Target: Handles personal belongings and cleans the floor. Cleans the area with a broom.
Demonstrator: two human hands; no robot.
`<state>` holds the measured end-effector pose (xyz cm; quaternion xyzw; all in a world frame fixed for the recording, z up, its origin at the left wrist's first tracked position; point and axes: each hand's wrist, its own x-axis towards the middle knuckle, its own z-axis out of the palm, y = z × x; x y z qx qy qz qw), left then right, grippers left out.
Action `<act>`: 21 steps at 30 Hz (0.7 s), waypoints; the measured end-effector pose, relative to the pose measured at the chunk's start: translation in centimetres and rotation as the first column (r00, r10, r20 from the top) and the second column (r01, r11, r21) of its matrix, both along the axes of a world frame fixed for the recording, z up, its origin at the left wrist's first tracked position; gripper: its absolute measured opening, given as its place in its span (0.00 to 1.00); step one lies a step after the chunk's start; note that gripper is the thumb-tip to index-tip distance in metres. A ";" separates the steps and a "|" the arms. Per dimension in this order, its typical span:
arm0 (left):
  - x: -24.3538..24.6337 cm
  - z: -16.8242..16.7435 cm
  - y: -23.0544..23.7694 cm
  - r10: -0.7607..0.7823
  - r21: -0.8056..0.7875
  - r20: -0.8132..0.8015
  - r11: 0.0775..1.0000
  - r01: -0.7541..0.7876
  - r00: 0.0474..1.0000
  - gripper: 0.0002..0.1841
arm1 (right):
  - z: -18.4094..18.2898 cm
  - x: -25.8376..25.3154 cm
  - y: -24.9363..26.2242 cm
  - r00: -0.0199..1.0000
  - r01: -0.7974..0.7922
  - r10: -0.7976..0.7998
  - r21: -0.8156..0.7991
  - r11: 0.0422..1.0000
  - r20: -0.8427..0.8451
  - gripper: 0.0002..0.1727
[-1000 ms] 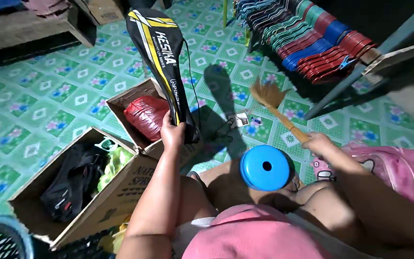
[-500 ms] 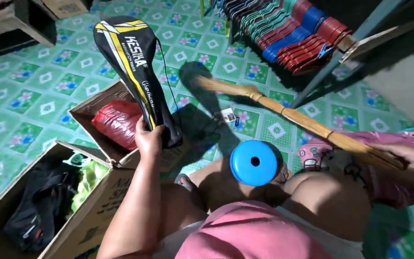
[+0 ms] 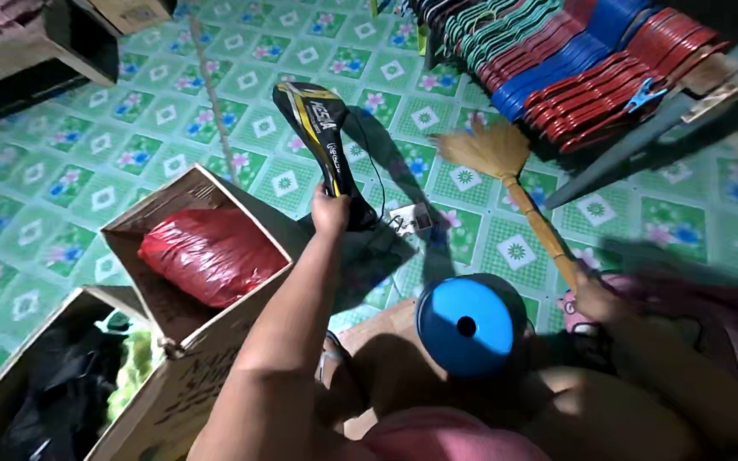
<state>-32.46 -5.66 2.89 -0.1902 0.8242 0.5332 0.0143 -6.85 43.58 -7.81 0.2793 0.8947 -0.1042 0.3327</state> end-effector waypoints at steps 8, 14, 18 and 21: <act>-5.3 -14.4 0.1 0.192 -0.069 0.074 0.980 -0.187 0.979 0.39 | -4.5 -3.2 1.8 0.947 -0.316 0.314 0.025 0.948 0.072 0.48; -5.8 -20.8 -2.2 0.262 -0.300 0.239 0.936 -0.186 0.935 0.38 | -10.0 -12.8 -3.2 0.746 -0.659 0.648 -0.032 0.751 -0.152 0.19; -4.1 -24.7 -3.2 0.195 -0.552 0.198 0.832 -0.055 0.960 0.42 | -11.7 -23.4 -10.4 0.888 -0.457 0.448 -0.100 0.884 -0.104 0.17; 0.1 -26.9 -3.3 -0.164 -0.645 0.192 0.722 0.250 0.968 0.27 | -14.4 -29.6 -14.4 0.942 -0.300 0.247 -0.245 0.922 -0.226 0.15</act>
